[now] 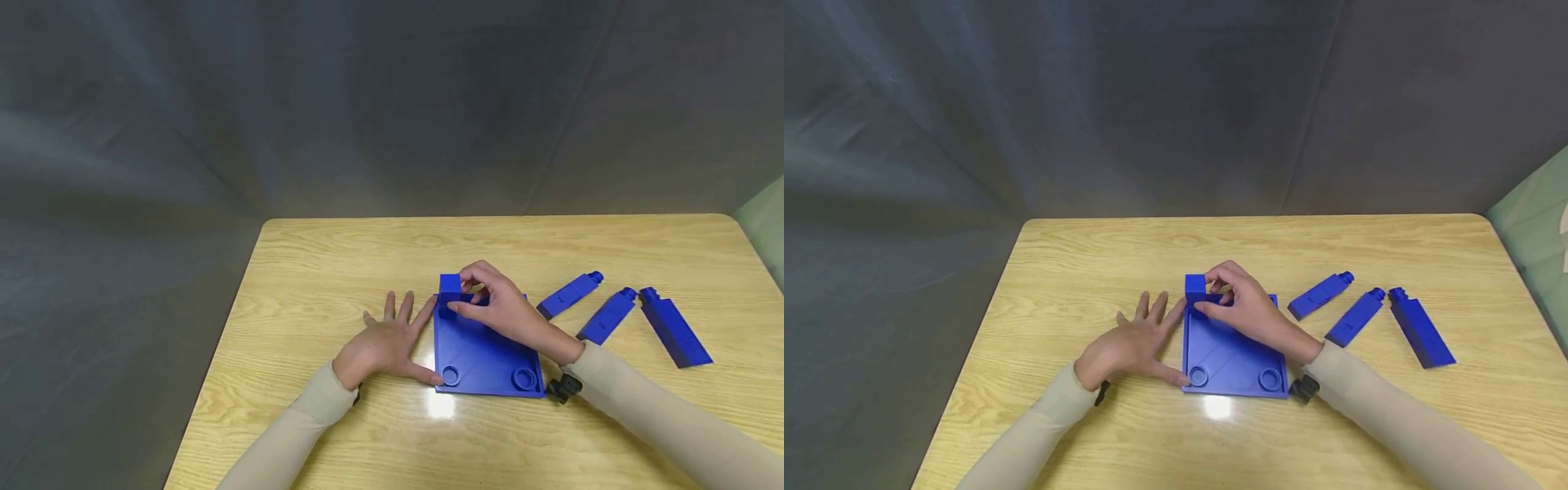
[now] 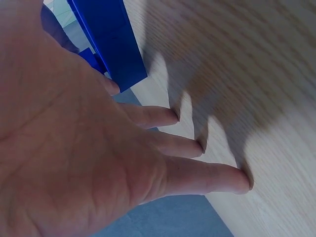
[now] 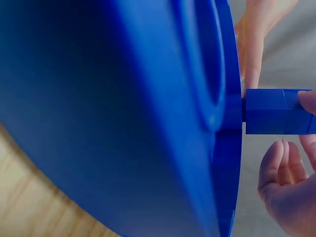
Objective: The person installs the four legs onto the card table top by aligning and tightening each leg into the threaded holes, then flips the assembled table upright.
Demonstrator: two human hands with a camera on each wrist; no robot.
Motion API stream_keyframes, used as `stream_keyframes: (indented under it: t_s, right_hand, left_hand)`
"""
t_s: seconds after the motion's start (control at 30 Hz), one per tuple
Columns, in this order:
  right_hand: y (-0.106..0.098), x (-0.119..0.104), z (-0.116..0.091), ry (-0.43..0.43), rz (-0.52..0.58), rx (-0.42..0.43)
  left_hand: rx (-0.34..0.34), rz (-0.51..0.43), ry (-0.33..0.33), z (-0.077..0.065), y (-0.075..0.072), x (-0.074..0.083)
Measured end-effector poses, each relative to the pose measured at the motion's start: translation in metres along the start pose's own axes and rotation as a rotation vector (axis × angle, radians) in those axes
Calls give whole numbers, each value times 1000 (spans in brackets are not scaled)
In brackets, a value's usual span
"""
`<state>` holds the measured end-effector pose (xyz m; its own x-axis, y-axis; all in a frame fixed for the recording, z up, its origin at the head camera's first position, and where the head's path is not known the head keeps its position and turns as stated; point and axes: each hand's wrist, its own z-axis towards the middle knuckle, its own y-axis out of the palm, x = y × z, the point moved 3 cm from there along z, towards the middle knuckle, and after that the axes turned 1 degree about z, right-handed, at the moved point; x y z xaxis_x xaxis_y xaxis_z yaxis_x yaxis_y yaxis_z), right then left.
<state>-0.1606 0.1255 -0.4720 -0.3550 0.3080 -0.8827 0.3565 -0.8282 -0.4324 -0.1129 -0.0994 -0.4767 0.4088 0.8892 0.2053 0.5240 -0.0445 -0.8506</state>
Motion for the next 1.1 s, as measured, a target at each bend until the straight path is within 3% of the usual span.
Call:
stream_keyframes:
  t_s: [0.77,1.1]
  right_hand:
    - [-2,-4,4,8,-30,-44]
    - [1,0,3,89,-26,-63]
  left_hand:
    - [8,-1,-4,1,1,-1]
    - [7,6,-3,1,2,-1]
